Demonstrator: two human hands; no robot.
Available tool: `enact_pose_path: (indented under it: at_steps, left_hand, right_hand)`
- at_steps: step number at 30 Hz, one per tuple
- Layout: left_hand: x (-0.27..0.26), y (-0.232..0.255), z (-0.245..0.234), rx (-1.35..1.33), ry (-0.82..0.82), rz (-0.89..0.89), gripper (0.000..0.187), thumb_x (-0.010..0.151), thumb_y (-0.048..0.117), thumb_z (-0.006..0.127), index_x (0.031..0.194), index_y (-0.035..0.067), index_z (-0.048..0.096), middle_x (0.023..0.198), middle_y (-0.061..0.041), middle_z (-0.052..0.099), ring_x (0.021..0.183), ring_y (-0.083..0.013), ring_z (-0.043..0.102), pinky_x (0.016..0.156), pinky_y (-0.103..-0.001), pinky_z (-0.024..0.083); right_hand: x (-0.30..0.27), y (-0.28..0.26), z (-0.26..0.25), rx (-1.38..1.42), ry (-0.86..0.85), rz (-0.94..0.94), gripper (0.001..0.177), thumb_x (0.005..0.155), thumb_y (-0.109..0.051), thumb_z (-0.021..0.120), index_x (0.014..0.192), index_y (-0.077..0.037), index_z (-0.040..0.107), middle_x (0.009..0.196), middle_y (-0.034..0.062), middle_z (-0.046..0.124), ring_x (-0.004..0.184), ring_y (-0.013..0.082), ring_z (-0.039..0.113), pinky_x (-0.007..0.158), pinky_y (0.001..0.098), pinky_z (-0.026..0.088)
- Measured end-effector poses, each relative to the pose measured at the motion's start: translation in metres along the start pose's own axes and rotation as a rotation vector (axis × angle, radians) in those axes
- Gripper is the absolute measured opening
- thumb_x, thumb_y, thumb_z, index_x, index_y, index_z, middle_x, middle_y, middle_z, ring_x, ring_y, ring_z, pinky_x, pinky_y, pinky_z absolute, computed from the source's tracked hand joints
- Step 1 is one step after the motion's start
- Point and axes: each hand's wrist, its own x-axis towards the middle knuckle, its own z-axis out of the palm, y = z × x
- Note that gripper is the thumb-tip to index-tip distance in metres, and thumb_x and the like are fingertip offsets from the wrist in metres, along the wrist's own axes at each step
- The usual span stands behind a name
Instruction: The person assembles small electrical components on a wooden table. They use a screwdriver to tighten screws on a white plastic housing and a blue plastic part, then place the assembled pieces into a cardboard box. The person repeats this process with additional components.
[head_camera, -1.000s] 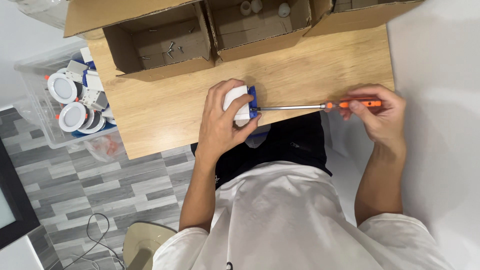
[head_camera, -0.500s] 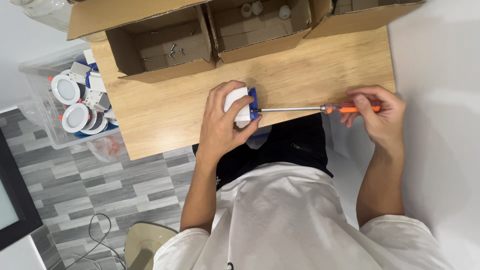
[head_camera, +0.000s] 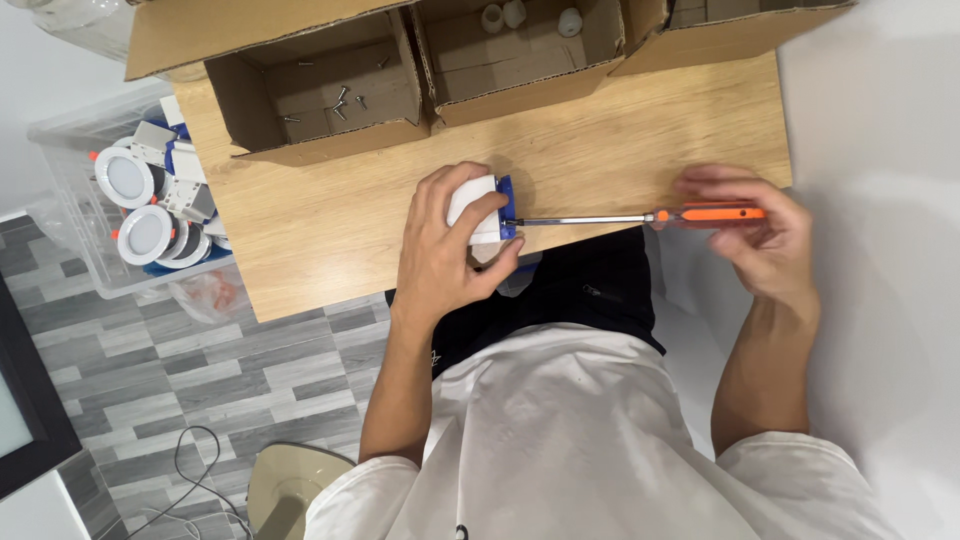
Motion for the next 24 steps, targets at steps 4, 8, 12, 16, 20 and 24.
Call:
enact_pose_path:
  at_steps: [4, 8, 12, 16, 20, 24]
  left_hand:
    - [-0.001, 0.001, -0.001, 0.007, 0.002, -0.015, 0.028, 0.103, 0.024, 0.072, 0.125, 0.008, 0.067, 0.141, -0.018, 0.058, 0.127, -0.0425, 0.060, 0.107, -0.056, 0.054]
    - [0.000, 0.000, 0.000, 0.009, 0.025, -0.007, 0.023, 0.104, 0.020, 0.069, 0.123, 0.008, 0.067, 0.139, -0.018, 0.058, 0.124, -0.0427, 0.061, 0.106, -0.056, 0.053]
    - [0.000, 0.000, 0.001, 0.027, 0.047, -0.003, 0.022, 0.103, 0.017, 0.070, 0.121, 0.007, 0.070, 0.139, -0.016, 0.061, 0.125, -0.0423, 0.063, 0.106, -0.054, 0.056]
    - [0.000, 0.000, 0.001, 0.040, 0.062, 0.007, 0.021, 0.103, 0.018, 0.070, 0.122, 0.008, 0.069, 0.138, -0.015, 0.063, 0.124, -0.0424, 0.064, 0.104, -0.054, 0.056]
    - [-0.002, -0.002, 0.003, 0.076, 0.039, 0.001, 0.023, 0.102, 0.018, 0.070, 0.123, 0.008, 0.068, 0.139, -0.016, 0.060, 0.125, -0.0436, 0.062, 0.102, -0.054, 0.057]
    - [-0.003, -0.005, 0.004, 0.064, 0.026, -0.002, 0.024, 0.102, 0.019, 0.070, 0.124, 0.009, 0.067, 0.140, -0.017, 0.059, 0.124, -0.0446, 0.062, 0.106, -0.057, 0.055]
  right_hand:
    - [0.000, -0.011, 0.011, -0.169, 0.113, 0.234, 0.036, 0.121, -0.021, 0.051, 0.127, 0.012, 0.063, 0.108, 0.0287, 0.071, 0.085, 0.0414, 0.076, 0.069, 0.0387, 0.062]
    - [-0.006, 0.007, 0.002, -0.139, 0.169, 0.164, 0.018, 0.116, -0.006, 0.063, 0.119, 0.012, 0.063, 0.090, 0.0292, 0.068, 0.068, 0.0351, 0.070, 0.056, 0.0354, 0.059]
    - [-0.015, 0.029, -0.017, -0.027, 0.149, 0.052, 0.024, 0.105, -0.012, 0.073, 0.117, 0.007, 0.064, 0.111, 0.0280, 0.070, 0.085, 0.0400, 0.074, 0.066, 0.0407, 0.069]
    - [-0.015, 0.029, -0.019, 0.043, 0.141, 0.021, 0.025, 0.097, -0.001, 0.078, 0.116, 0.002, 0.063, 0.118, 0.0256, 0.069, 0.111, 0.0372, 0.075, 0.089, 0.0432, 0.073]
    - [-0.019, 0.030, -0.022, -0.002, 0.107, 0.007, 0.034, 0.092, 0.003, 0.081, 0.120, -0.005, 0.063, 0.126, 0.0218, 0.066, 0.122, 0.0334, 0.072, 0.109, 0.0449, 0.067]
    - [-0.004, -0.003, -0.001, -0.128, 0.007, -0.022, 0.037, 0.097, -0.005, 0.076, 0.130, 0.002, 0.060, 0.141, 0.0290, 0.064, 0.137, 0.0440, 0.070, 0.116, 0.0514, 0.069]
